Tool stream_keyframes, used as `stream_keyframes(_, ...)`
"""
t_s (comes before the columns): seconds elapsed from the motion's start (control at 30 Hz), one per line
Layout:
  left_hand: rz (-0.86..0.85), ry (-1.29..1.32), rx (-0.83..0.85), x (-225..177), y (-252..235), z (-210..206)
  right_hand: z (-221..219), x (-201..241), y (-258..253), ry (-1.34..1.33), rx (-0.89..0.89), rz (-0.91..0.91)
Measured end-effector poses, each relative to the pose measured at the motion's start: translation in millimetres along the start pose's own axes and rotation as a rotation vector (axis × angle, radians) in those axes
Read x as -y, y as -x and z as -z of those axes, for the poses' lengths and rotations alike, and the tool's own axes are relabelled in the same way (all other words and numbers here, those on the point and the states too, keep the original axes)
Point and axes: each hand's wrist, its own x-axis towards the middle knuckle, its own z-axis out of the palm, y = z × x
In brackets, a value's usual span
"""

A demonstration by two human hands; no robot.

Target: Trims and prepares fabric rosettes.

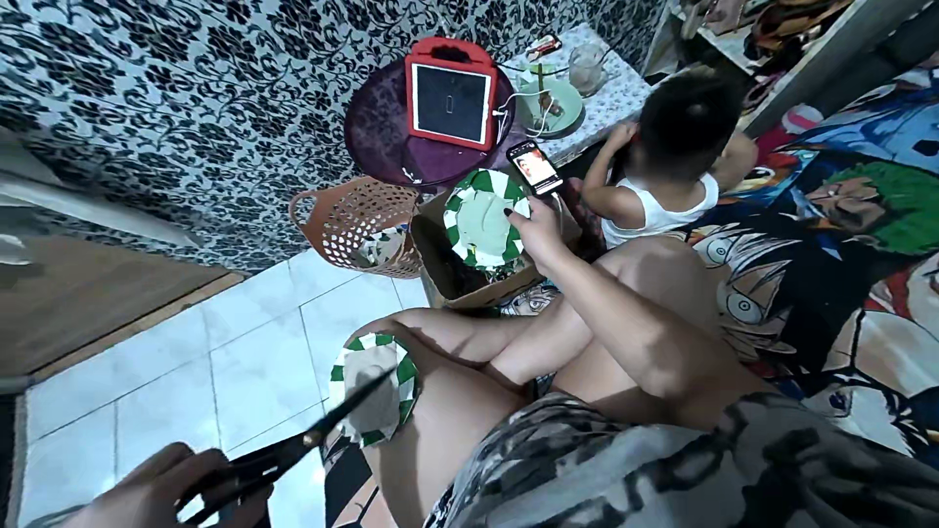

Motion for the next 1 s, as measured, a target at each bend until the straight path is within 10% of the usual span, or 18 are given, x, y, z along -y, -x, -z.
stream_keyframes(0.27, 0.208, 0.725, -0.411, -57.7, -105.0, -12.8, -4.0, 6.7, -1.6, -0.311, -0.040, -0.082)
stream_keyframes(0.63, -0.098, 0.532, -0.226, -184.0, -292.0, -17.3, -12.2, -15.7, -28.5, -0.343, 0.114, -0.395)
stream_keyframes(1.0, -0.474, 0.953, -0.080, -165.2, -316.5, -77.4, -29.7, -25.1, -46.6, -0.205, 0.148, -0.435)
